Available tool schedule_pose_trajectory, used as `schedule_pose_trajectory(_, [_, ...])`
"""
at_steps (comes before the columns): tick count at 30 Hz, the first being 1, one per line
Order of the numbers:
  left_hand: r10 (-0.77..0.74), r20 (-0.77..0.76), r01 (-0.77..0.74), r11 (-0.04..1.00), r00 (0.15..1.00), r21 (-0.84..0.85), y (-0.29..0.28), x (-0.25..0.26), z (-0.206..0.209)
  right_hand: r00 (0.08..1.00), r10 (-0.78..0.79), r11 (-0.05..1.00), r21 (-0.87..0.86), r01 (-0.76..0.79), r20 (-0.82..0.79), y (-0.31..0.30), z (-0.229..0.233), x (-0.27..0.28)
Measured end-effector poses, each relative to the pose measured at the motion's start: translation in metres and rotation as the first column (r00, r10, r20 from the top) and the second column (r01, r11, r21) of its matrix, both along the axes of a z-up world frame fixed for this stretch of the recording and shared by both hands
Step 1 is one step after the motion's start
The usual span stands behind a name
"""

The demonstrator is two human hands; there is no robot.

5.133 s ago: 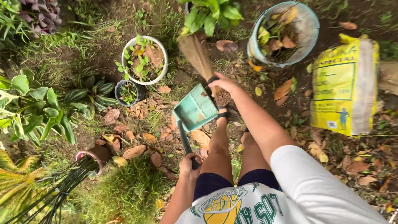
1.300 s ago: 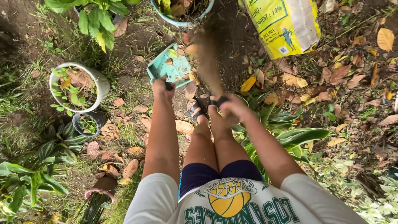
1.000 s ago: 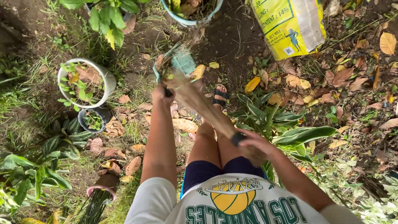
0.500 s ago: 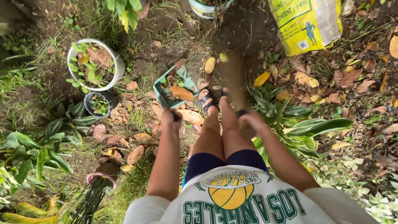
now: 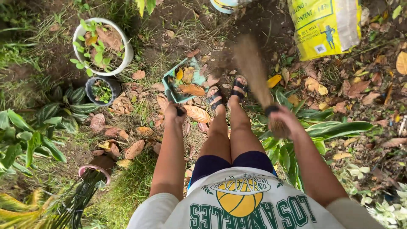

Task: The person is sweeping dry leaves and garden debris into a dustpan and then into a bucket in an outdoor garden area.

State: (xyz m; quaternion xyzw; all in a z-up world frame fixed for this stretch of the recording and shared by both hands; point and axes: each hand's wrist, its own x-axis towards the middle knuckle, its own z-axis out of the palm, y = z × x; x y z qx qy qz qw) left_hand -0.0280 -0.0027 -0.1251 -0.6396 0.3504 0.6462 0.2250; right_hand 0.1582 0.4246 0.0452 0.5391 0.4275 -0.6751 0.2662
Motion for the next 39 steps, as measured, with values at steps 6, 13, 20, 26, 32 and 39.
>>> schedule_pose_trajectory(6, [-0.06, -0.039, 0.06, 0.998, 0.997, 0.018, -0.022, 0.011, 0.006, 0.976, 0.218, 0.974, 0.071, -0.217, -0.015, -0.073, -0.091, -0.061])
schedule_pose_trajectory(13, [-0.002, -0.111, 0.012, 0.996, 0.994, 0.093, -0.031, 0.018, 0.008, 0.853, 0.484, 0.863, -0.055, -0.502, -0.197, -0.087, -0.039, 0.027])
schedule_pose_trajectory(20, [0.037, -0.12, -0.024, 0.993, 0.992, 0.113, -0.066, 0.079, 0.019, 0.793, 0.54, 0.812, -0.073, -0.579, -0.282, -0.011, 0.045, -0.032])
schedule_pose_trajectory(26, [0.292, -0.12, -0.278, 0.953, 0.949, 0.122, -0.075, 0.145, 0.059, 0.887, 0.41, 0.899, -0.067, -0.432, -0.212, -0.038, 0.003, -0.184])
schedule_pose_trajectory(32, [0.647, -0.152, -0.637, 0.762, 0.747, 0.111, -0.071, 0.209, 0.046, 0.789, 0.614, 0.789, 0.046, -0.613, -0.009, -0.113, -0.041, -0.235])
schedule_pose_trajectory(39, [0.853, -0.099, -0.856, 0.516, 0.512, 0.03, -0.072, 0.203, 0.003, 0.427, 0.898, 0.407, -0.17, -0.898, -0.108, -0.104, -0.025, -0.127])
